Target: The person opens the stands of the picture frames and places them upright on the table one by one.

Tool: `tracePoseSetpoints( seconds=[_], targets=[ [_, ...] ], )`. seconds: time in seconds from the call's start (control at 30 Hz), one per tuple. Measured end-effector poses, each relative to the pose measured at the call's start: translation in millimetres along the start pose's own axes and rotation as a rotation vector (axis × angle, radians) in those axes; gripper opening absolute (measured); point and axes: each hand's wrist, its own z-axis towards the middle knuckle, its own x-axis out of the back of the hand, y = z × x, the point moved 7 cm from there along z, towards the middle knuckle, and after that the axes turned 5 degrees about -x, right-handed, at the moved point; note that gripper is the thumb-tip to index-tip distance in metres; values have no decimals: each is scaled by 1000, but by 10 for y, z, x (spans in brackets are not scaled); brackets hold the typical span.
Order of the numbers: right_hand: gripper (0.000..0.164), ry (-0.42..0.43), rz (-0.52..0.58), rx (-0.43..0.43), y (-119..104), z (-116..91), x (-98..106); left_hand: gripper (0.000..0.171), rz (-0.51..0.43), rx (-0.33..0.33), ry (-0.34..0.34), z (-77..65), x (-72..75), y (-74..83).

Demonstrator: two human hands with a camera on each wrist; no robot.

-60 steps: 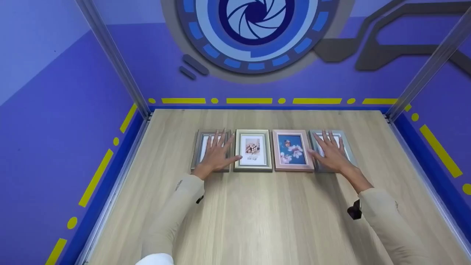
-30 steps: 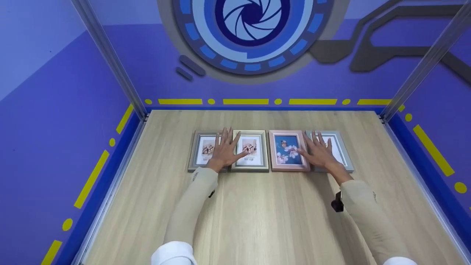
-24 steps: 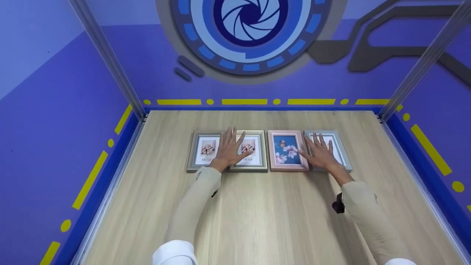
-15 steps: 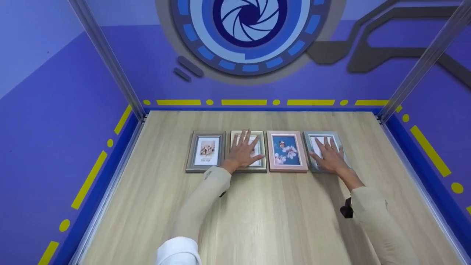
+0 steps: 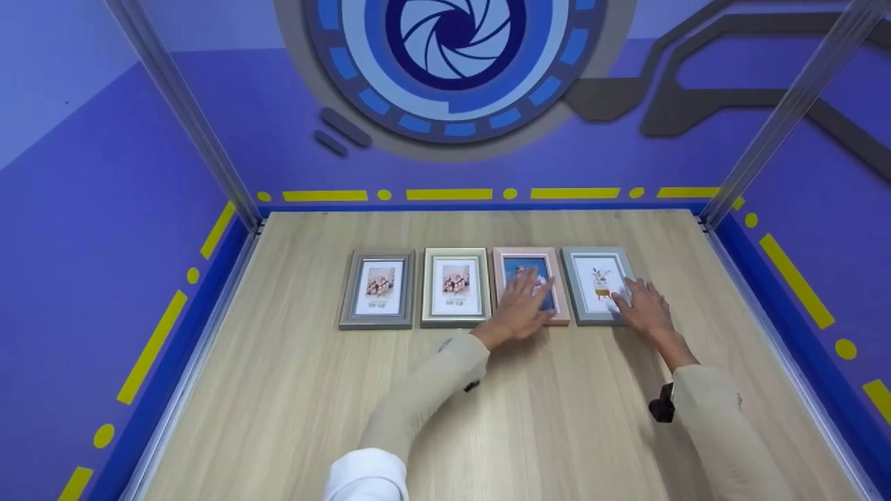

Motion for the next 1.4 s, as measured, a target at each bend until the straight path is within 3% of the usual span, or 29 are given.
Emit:
tracePoseSetpoints(
  seconds=[0.23, 0.37, 0.43, 0.57, 0.8, 1.1, 1.4],
  targets=[
    [66, -15, 54, -70, 155, 34, -34, 64, -382, 3, -13, 143, -84, 540],
    [61, 7, 57, -66, 166, 28, -31, 65, -708, 174, -78, 190, -170, 681],
    [56, 26, 53, -57, 156, 19, -26, 65, -816, 277, -78, 197, -203, 720],
    [48, 68, 50, -48, 130, 8, -9, 67, -863, 404, -46, 224, -238, 759],
    [56, 48, 90, -144, 185, 28, -44, 75, -1082, 497, -64, 205, -378, 770],
    [58, 24, 107, -287, 305, 14, -63, 89, -1200, 499, -109, 193, -451, 794],
    [48, -3, 130, -288, 324, 16, -81, 91, -1230, 469, -88, 217, -526, 743]
  ],
)
